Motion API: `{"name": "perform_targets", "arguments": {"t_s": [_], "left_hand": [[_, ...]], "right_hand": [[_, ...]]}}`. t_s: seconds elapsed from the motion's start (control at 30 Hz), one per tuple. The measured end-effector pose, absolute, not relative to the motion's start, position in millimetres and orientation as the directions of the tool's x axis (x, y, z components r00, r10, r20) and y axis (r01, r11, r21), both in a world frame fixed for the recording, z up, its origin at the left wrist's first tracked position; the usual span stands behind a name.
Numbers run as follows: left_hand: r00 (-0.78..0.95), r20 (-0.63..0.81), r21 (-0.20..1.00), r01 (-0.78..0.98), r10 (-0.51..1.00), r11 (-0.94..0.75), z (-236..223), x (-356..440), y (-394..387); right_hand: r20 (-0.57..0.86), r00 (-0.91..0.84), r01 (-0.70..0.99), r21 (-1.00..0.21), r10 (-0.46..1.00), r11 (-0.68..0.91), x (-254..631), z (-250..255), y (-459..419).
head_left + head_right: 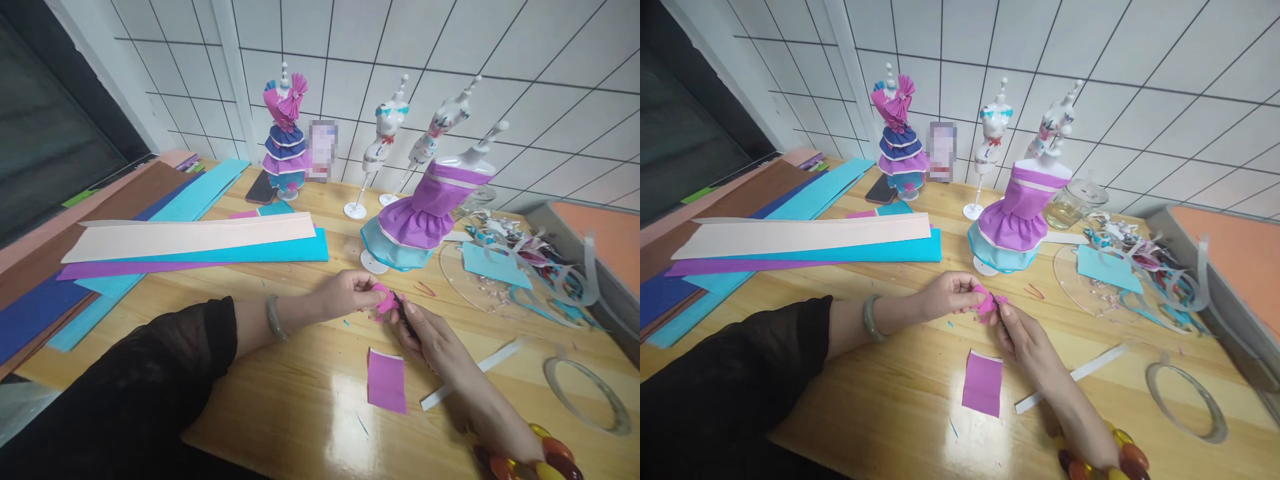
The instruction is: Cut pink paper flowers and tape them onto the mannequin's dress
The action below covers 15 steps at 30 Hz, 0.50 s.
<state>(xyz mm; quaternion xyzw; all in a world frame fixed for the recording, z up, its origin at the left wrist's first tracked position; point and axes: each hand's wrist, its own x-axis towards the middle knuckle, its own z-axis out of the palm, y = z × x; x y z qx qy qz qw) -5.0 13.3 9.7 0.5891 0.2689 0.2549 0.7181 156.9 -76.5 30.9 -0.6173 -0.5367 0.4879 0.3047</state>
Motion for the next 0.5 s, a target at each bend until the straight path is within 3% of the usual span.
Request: {"name": "perform_targets", "arguments": {"t_s": [0.5], "left_hand": [[0.773, -0.08, 0.981, -0.051, 0.63, 0.187, 7.3, -5.8, 13.1]], "right_hand": [[-0.277, -0.089, 0.369, -0.902, 0.957, -0.226, 156.3, 30.8, -76.7]]}}
